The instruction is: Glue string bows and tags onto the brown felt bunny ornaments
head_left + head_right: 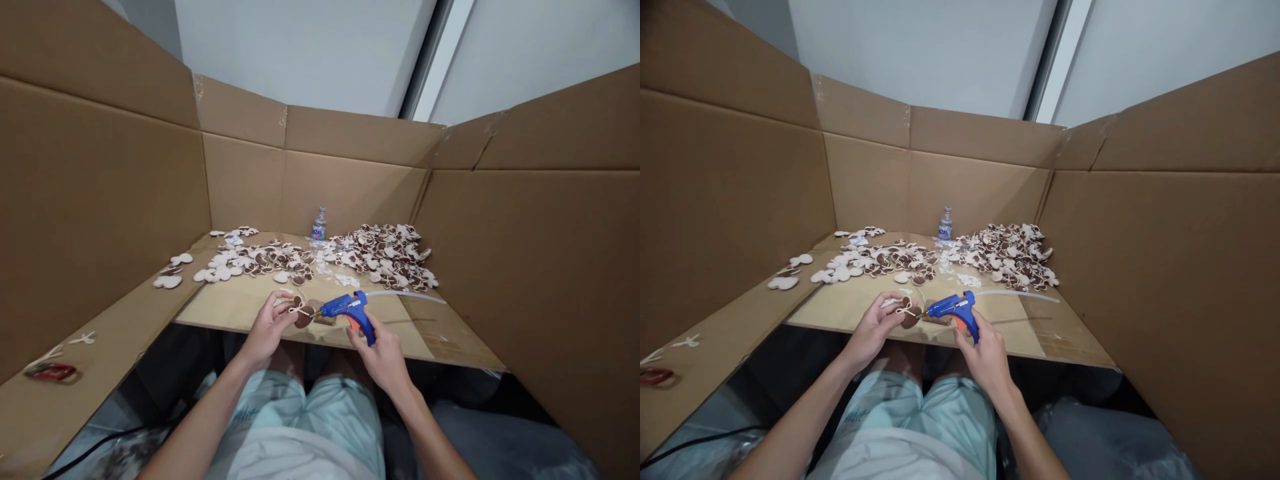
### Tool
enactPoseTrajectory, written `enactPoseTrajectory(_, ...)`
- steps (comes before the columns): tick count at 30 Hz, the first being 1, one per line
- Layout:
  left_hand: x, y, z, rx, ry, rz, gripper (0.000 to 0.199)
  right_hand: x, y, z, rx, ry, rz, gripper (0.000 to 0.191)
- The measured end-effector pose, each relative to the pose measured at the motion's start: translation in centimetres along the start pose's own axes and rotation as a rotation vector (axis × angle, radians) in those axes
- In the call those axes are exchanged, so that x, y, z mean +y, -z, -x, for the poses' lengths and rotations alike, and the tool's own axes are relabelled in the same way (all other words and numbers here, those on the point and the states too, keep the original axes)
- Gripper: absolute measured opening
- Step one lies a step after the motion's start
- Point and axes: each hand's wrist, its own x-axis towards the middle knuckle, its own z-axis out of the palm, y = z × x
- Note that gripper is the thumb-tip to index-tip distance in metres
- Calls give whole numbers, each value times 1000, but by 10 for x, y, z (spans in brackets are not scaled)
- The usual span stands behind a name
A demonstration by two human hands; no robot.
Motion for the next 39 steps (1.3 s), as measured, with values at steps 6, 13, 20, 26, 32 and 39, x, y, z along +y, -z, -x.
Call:
enactPoseTrajectory(6, 0, 5, -2, 54, -127, -222, 10, 0, 1, 0, 42, 21, -21, 45)
enactPoseTrajectory(13, 4, 6, -1, 62, -135, -322, 16, -2, 2, 0, 62, 37, -27, 41)
enactPoseTrajectory(20, 5, 5, 1, 28, -127, -306, 13, -5, 2, 3, 114, 79, 7, 44)
enactPoseTrajectory(26, 4, 2, 2, -33, -92, -260, 19, -4, 0, 4, 142, 119, 35, 48)
enactPoseTrajectory(32, 6, 1, 4, -44, -91, -248, 18, -3, -1, 4, 158, 133, 48, 52)
enactPoseTrajectory(39, 9, 0, 4, -45, -84, -272, 17, 0, -4, 4, 160, 134, 27, 52)
